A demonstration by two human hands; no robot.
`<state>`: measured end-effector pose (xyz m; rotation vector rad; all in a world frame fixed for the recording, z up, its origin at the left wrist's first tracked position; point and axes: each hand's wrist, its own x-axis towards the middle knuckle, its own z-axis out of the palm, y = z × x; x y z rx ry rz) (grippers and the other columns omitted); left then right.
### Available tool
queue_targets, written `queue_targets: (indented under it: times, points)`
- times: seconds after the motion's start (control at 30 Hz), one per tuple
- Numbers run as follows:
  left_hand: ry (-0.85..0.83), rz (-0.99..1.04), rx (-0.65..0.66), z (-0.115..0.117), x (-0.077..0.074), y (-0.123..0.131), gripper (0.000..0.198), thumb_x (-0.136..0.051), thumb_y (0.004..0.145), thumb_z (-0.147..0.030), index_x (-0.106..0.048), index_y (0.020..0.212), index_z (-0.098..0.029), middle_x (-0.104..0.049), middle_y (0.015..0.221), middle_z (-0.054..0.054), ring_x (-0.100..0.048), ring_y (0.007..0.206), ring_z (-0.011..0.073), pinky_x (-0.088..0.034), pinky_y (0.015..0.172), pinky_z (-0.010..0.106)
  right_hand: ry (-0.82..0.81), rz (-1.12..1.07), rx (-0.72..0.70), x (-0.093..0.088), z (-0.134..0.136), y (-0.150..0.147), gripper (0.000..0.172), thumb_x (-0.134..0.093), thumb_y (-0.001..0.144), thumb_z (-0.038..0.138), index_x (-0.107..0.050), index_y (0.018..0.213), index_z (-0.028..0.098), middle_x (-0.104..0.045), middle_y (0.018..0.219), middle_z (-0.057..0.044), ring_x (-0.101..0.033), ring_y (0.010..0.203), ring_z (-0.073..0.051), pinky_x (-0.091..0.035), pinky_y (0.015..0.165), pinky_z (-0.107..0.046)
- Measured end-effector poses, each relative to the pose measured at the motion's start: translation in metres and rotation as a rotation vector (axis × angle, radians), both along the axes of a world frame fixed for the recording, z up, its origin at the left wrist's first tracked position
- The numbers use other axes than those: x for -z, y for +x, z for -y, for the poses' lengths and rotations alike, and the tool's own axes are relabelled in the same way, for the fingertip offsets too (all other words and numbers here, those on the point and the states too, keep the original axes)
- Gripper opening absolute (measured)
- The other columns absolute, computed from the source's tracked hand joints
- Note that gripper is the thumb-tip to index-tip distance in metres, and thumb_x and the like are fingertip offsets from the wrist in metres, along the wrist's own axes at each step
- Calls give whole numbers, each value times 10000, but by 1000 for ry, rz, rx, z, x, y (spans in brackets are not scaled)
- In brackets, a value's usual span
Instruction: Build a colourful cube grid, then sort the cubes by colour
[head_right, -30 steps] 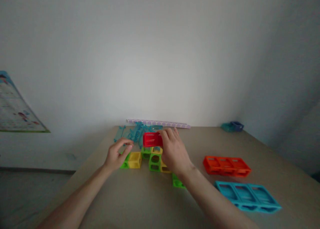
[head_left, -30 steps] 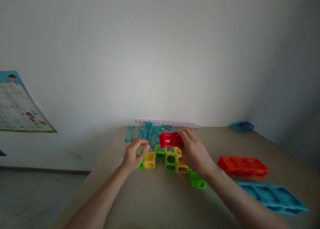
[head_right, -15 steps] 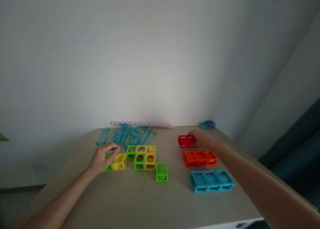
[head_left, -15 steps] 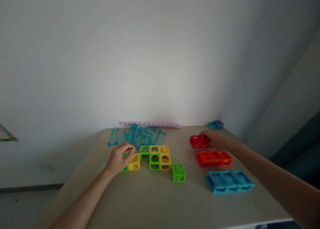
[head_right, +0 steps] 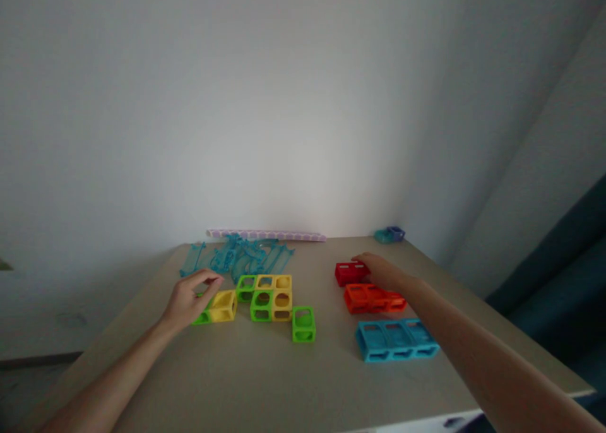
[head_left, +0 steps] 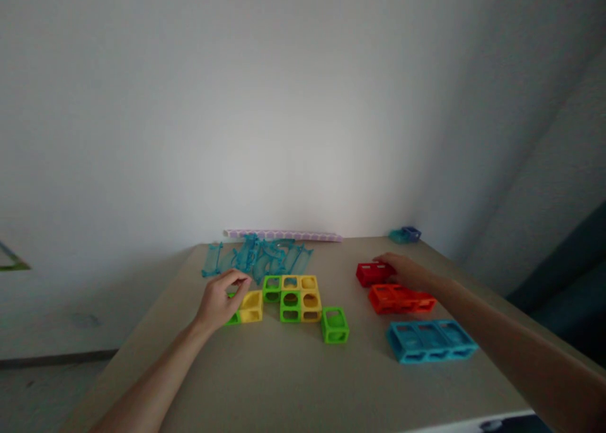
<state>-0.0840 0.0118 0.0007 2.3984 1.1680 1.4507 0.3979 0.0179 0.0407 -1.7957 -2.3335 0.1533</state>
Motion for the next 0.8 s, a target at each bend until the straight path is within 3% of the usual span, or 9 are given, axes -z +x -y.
queue_targets:
  times: [0.1, 0.2, 0.37, 0.57, 0.8]
  points:
    - [-23, 0, 0, 0, 1, -1, 144, -555, 879, -255, -649, 802, -179, -667, 784, 26, -619, 748, 146, -480, 714, 244, 25, 32, -7, -1, 1, 4, 566, -514, 749, 64, -555, 1313, 95, -532, 1376, -166, -494, 1282, -276, -349, 1105, -389]
    - [-23, 14, 10, 0, 2, -1, 127, -565, 874, -241, -642, 794, -179, -657, 778, 19, -609, 743, 140, -469, 713, 239, 81, 79, 8, 4, 7, 0, 507, -399, 905, 215, -470, 1393, 98, -417, 1475, -161, -328, 1399, -289, -256, 1153, -461]
    - [-17, 29, 8, 0, 2, -1, 112, -578, 865, -231, -640, 787, -180, -652, 773, 12, -601, 731, 137, -460, 707, 235, 97, 199, 69, 30, 20, -13, 589, -237, 983, 453, -298, 1495, 170, -187, 1577, -115, -82, 1453, -330, -177, 1133, -598]
    - [-22, 31, 2, 0, 2, -1, 120, -578, 868, -237, -635, 779, -179, -643, 762, 9, -595, 728, 139, -454, 711, 237, 42, 210, 69, 51, 27, -12, 631, -147, 981, 531, -261, 1507, 204, -191, 1574, -85, -82, 1454, -305, -156, 1142, -588]
    - [-33, 34, 11, 0, 2, -2, 119, -577, 864, -237, -635, 779, -178, -643, 767, 10, -596, 731, 139, -456, 714, 242, 32, 165, 62, 45, 34, -16, 635, -141, 974, 546, -279, 1501, 218, -212, 1568, -60, -91, 1455, -285, -134, 1162, -553]
